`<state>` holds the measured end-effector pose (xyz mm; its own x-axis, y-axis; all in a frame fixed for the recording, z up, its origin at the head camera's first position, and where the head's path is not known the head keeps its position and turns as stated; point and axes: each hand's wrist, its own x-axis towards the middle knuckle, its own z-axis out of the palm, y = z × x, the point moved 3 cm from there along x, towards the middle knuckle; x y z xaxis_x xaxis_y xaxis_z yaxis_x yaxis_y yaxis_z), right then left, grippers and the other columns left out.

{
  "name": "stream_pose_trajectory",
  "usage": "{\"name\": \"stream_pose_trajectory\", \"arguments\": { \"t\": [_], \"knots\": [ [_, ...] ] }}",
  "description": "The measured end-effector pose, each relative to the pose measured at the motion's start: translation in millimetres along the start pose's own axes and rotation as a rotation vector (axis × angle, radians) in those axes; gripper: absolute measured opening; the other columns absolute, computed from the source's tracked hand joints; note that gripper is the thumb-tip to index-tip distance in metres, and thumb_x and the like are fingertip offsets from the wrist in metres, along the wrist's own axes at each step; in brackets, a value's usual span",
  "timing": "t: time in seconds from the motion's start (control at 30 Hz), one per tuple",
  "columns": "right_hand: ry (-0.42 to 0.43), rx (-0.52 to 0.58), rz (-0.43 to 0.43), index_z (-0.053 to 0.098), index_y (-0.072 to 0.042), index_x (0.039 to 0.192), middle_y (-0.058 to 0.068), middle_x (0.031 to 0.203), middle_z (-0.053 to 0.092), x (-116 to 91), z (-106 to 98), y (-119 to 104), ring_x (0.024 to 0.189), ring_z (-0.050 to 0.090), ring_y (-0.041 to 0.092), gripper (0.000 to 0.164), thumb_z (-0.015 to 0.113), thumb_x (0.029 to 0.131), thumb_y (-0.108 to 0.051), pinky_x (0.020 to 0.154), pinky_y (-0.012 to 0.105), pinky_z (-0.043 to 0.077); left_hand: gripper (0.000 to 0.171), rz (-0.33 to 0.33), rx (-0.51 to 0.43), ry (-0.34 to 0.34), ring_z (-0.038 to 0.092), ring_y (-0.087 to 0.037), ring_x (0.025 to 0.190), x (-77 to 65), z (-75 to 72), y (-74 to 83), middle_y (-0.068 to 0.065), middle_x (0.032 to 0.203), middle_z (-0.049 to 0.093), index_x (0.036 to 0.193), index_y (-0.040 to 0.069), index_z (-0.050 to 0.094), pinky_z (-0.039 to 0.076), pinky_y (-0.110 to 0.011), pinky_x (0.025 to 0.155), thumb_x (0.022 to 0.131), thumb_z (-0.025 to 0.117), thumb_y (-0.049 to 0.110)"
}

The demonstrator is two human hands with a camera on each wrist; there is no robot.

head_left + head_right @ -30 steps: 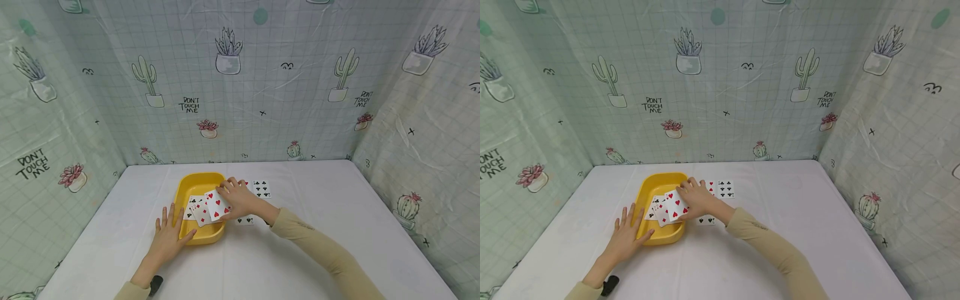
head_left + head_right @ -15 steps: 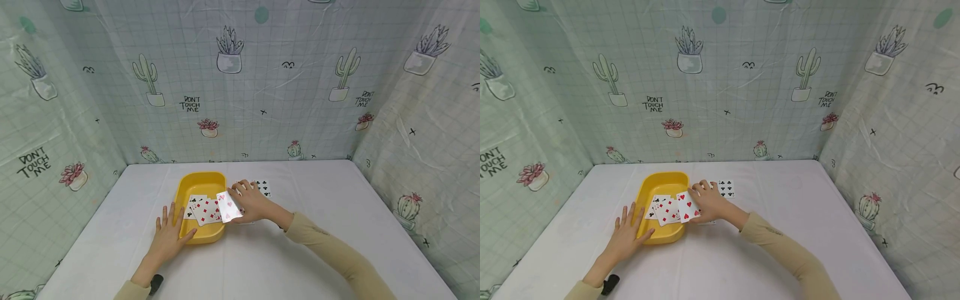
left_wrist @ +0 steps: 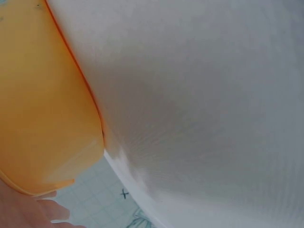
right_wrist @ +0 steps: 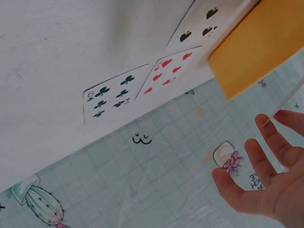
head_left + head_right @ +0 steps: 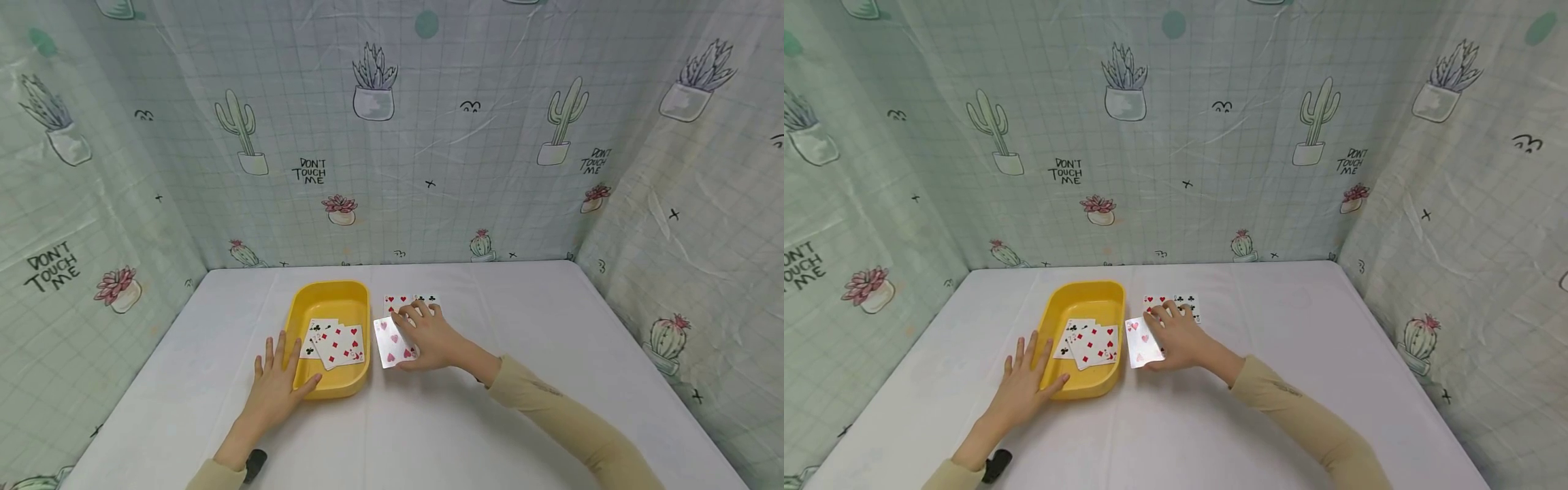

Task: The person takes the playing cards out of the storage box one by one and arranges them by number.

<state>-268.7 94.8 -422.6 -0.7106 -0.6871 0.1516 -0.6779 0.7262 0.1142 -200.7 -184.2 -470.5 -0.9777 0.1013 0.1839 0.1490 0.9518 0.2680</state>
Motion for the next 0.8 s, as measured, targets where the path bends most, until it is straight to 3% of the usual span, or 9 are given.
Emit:
{"name": "stream_pose_trajectory", "arguments": {
  "t": [0.8],
  "knots": [
    [0.061,-0.003,0.014,0.041,-0.012,0.131,0.003,0.122,0.044,-39,11,24,0.114,0.035,0.024,0.084,0.057,0.068,-0.064,0.087,0.050,0.034,0.083,-0.005,-0.008,-0.006,0.003,-0.048,0.134,-1.7,-4.5,2.7,-0.024,0.148,0.007,0.140,0.003,0.025,0.011,-0.066,0.100,0.082,0.047,0.058]
  ]
}}
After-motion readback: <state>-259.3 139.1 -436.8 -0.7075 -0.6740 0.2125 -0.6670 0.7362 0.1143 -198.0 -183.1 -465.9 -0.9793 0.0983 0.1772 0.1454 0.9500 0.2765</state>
